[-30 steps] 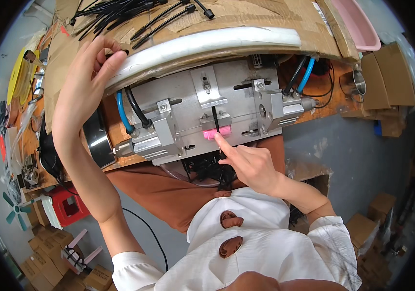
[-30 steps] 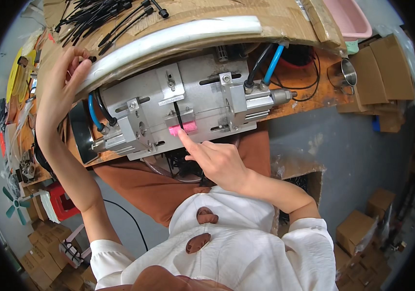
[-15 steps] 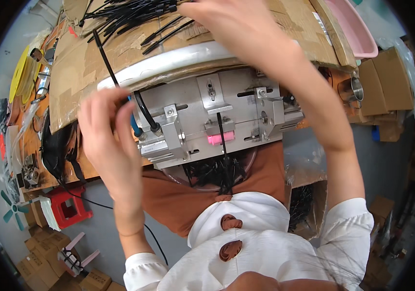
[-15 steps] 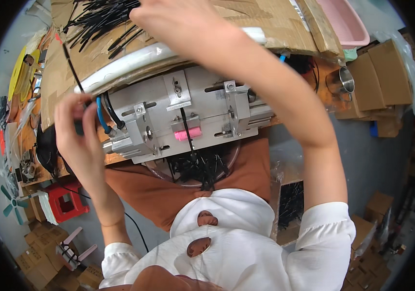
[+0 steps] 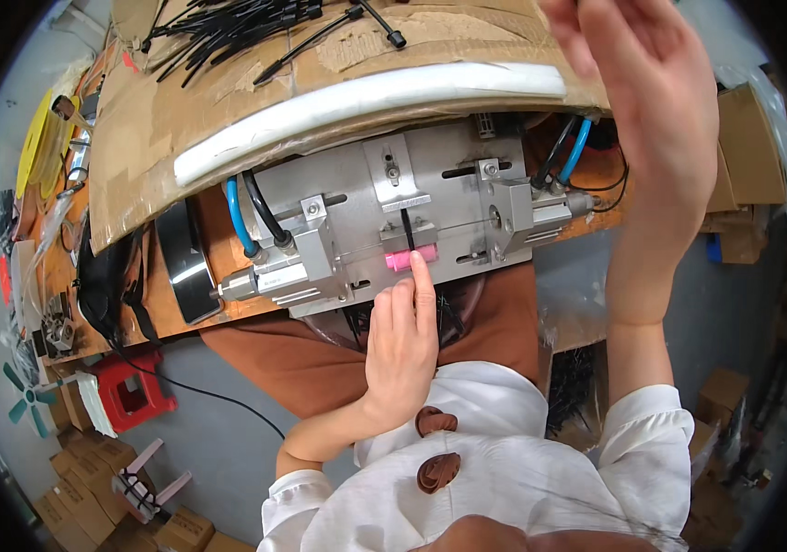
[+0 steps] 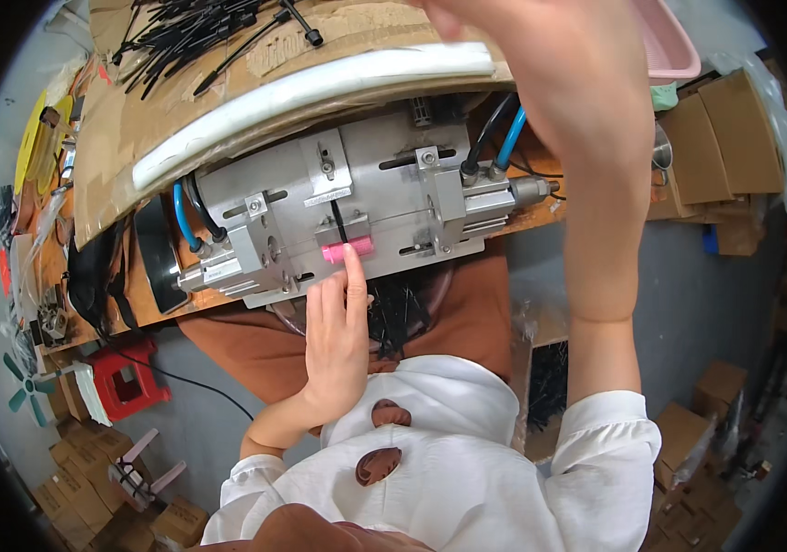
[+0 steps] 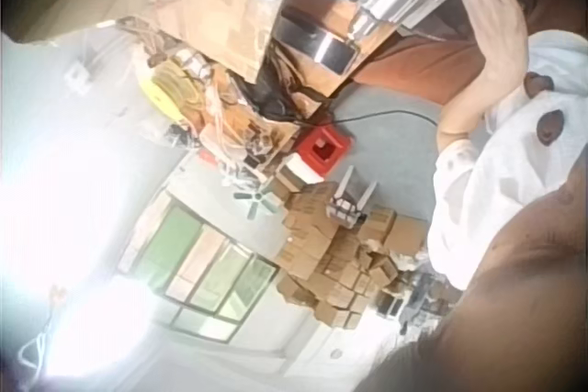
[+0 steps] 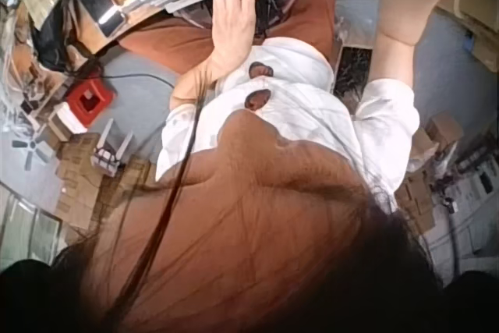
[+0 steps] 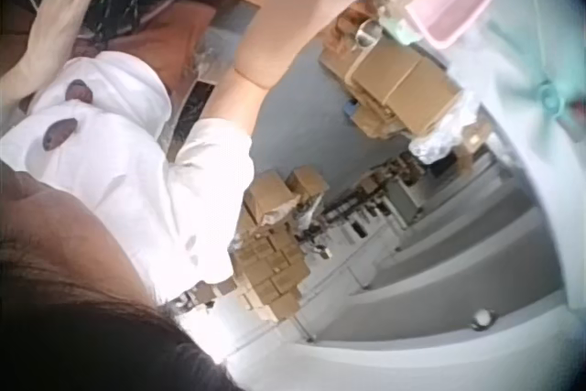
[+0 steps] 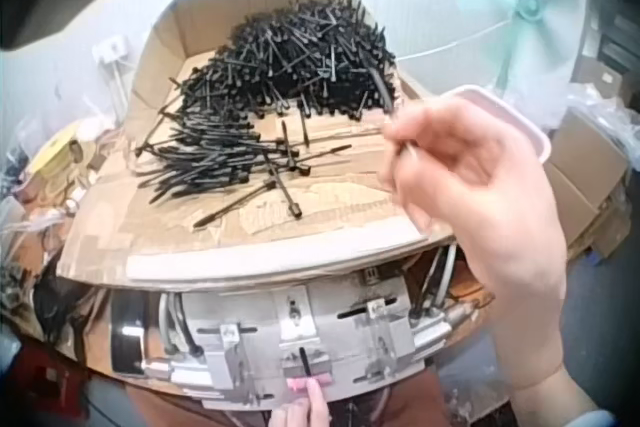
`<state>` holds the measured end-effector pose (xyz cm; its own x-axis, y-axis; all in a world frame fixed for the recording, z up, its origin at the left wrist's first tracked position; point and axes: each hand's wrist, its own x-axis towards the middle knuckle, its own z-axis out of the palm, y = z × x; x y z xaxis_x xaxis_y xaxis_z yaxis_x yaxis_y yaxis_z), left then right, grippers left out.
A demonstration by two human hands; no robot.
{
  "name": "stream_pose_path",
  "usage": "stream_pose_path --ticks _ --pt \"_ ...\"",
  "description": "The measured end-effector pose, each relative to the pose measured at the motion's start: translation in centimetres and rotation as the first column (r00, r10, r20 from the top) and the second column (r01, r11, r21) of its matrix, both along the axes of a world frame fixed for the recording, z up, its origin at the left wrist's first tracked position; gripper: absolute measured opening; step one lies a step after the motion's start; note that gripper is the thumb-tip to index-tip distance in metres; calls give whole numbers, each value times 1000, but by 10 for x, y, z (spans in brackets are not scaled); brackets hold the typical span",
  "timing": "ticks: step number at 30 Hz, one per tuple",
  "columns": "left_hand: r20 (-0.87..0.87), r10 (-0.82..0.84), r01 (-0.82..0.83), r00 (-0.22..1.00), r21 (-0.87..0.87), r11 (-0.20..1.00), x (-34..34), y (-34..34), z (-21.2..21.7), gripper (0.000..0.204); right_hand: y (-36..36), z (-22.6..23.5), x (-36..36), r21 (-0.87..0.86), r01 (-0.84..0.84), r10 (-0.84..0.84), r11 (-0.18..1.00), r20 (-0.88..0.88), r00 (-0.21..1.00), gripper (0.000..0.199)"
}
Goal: The person gathers black cable ties from a cardboard box and places them one at a time into a pneumatic machine to be tightened and cut around a pink object. They repeat this process, occasionally rearranging the ties in the box to reach more.
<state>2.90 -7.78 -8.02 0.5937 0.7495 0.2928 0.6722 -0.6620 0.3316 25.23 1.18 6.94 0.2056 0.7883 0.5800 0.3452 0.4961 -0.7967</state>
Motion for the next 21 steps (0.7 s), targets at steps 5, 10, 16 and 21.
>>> stream_pose_path --ticks 5,10,16,21 --pt "-91 -34 34 995 2 999 0 8 23 67 -73 -53 -20 -57 -15 14 998 -15 1000 25" --pt "63 11 -28 998 277 960 4 90 72 44 -112 -122 -63 4 37 -34 999 521 853 59" --pt "138 -22 -37 990 415 909 34 224 95 15 -122 -157 -88 -145 61 37 987 591 806 63" --pt "134 -234 235 963 7 972 15 212 108 17 -113 -159 -94 -119 88 1 989 600 800 61"
